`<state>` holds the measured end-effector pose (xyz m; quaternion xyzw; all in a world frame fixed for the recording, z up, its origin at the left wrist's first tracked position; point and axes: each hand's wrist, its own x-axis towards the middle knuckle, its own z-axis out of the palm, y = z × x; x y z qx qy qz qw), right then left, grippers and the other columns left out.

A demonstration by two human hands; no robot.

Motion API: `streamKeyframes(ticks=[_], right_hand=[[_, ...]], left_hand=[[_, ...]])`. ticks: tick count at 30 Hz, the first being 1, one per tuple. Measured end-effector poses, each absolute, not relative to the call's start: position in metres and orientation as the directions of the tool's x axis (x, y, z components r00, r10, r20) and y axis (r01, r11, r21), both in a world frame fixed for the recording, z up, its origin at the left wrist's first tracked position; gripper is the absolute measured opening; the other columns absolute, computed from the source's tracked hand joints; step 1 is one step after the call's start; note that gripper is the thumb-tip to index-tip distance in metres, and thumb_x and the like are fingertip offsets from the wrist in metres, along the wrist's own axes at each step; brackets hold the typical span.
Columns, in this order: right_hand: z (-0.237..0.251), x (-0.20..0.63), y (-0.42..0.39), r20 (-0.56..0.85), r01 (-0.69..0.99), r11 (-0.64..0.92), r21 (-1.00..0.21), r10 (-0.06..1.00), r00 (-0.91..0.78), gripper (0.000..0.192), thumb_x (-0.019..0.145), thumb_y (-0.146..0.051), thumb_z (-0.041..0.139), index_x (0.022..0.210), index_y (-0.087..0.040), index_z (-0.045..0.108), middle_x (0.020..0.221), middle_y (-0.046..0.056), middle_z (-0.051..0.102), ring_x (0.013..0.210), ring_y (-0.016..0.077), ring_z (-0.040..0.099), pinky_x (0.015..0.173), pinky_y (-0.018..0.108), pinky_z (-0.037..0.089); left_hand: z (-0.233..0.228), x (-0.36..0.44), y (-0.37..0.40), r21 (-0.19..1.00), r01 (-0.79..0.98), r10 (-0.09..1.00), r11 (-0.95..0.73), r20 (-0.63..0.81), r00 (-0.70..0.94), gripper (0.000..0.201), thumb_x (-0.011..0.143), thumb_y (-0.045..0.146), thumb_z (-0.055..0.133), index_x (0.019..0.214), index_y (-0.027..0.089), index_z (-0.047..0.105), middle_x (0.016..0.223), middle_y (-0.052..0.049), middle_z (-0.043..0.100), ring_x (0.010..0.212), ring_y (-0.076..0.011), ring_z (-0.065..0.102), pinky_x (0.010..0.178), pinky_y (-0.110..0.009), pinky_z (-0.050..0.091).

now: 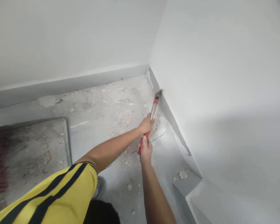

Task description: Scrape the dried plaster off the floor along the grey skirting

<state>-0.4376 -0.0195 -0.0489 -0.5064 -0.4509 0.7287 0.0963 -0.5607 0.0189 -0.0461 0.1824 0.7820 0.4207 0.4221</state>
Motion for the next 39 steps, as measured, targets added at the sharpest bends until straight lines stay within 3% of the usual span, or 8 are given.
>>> streamKeyframes(ticks=[5, 9, 13, 21, 25, 31, 39], right_hand=[[-0.045, -0.383, -0.039, -0.713, 0.297, -0.651, -0.698, 0.592, -0.376, 0.04, 0.076, -0.056, 0.053, 0.07, -0.019, 0.041, 0.047, -0.008, 0.043, 0.033, 0.0056, 0.037, 0.031, 0.017, 0.025], [-0.052, -0.474, 0.001, -0.645, 0.378, -0.523, -0.764, 0.604, -0.467, 0.041, 0.073, -0.058, 0.054, 0.067, -0.018, 0.042, 0.045, -0.007, 0.043, 0.031, 0.0065, 0.038, 0.03, 0.019, 0.028], [-0.06, -0.569, 0.019, -0.582, 0.369, -0.455, -0.81, 0.556, -0.593, 0.038, 0.074, -0.055, 0.052, 0.068, -0.019, 0.042, 0.043, -0.007, 0.042, 0.03, 0.0075, 0.039, 0.029, 0.019, 0.026], [-0.062, -0.511, -0.017, -0.621, 0.387, -0.486, -0.784, 0.614, -0.488, 0.042, 0.076, -0.059, 0.049, 0.069, -0.019, 0.041, 0.047, -0.007, 0.044, 0.032, 0.0067, 0.04, 0.03, 0.018, 0.028], [-0.05, -0.565, 0.001, -0.6, 0.363, -0.483, -0.797, 0.565, -0.567, 0.038, 0.076, -0.055, 0.052, 0.068, -0.019, 0.042, 0.046, -0.007, 0.043, 0.032, 0.0071, 0.041, 0.03, 0.019, 0.026], [-0.043, -0.608, -0.026, -0.612, 0.284, -0.563, -0.776, 0.562, -0.556, 0.036, 0.079, -0.054, 0.046, 0.07, -0.02, 0.04, 0.045, -0.007, 0.041, 0.031, 0.0075, 0.04, 0.031, 0.02, 0.028], [-0.033, -0.628, -0.035, -0.617, 0.291, -0.56, -0.776, 0.579, -0.533, 0.036, 0.079, -0.053, 0.046, 0.069, -0.02, 0.038, 0.045, -0.007, 0.041, 0.031, 0.0074, 0.04, 0.03, 0.02, 0.027]], left_hand=[[-0.046, -0.507, 0.008, 0.83, -0.057, 0.705, 0.554, -0.505, -0.498, 0.027, 0.089, 0.031, 0.036, 0.109, 0.014, 0.039, 0.064, -0.002, 0.057, 0.049, -0.0129, 0.054, 0.052, -0.023, 0.043], [-0.053, -0.597, 0.032, 0.808, -0.052, 0.615, 0.587, -0.487, -0.62, 0.027, 0.09, 0.028, 0.032, 0.111, 0.011, 0.037, 0.084, -0.011, 0.06, 0.072, -0.0166, 0.059, 0.064, -0.025, 0.044], [-0.054, -0.69, 0.04, 0.788, -0.049, 0.557, 0.613, -0.476, -0.681, 0.033, 0.092, 0.031, 0.026, 0.115, 0.009, 0.033, 0.092, -0.015, 0.059, 0.068, -0.0159, 0.059, 0.059, -0.025, 0.043], [-0.057, -0.638, 0.02, 0.787, 0.037, 0.623, 0.616, -0.458, -0.634, 0.027, 0.088, 0.03, 0.039, 0.108, 0.011, 0.043, 0.083, -0.01, 0.062, 0.073, -0.0175, 0.059, 0.064, -0.025, 0.043], [-0.05, -0.689, 0.03, 0.766, 0.011, 0.578, 0.642, -0.475, -0.664, 0.032, 0.091, 0.029, 0.03, 0.114, 0.008, 0.037, 0.09, -0.015, 0.061, 0.075, -0.0184, 0.06, 0.063, -0.026, 0.043], [-0.034, -0.727, 0.011, 0.762, 0.038, 0.616, 0.647, -0.493, -0.614, 0.032, 0.089, 0.031, 0.034, 0.112, 0.01, 0.039, 0.076, -0.009, 0.061, 0.054, -0.0147, 0.057, 0.051, -0.023, 0.041], [-0.028, -0.746, 0.006, 0.761, 0.068, 0.636, 0.645, -0.486, -0.6, 0.033, 0.089, 0.029, 0.033, 0.114, 0.009, 0.038, 0.083, -0.012, 0.062, 0.063, -0.0161, 0.06, 0.055, -0.023, 0.042]])
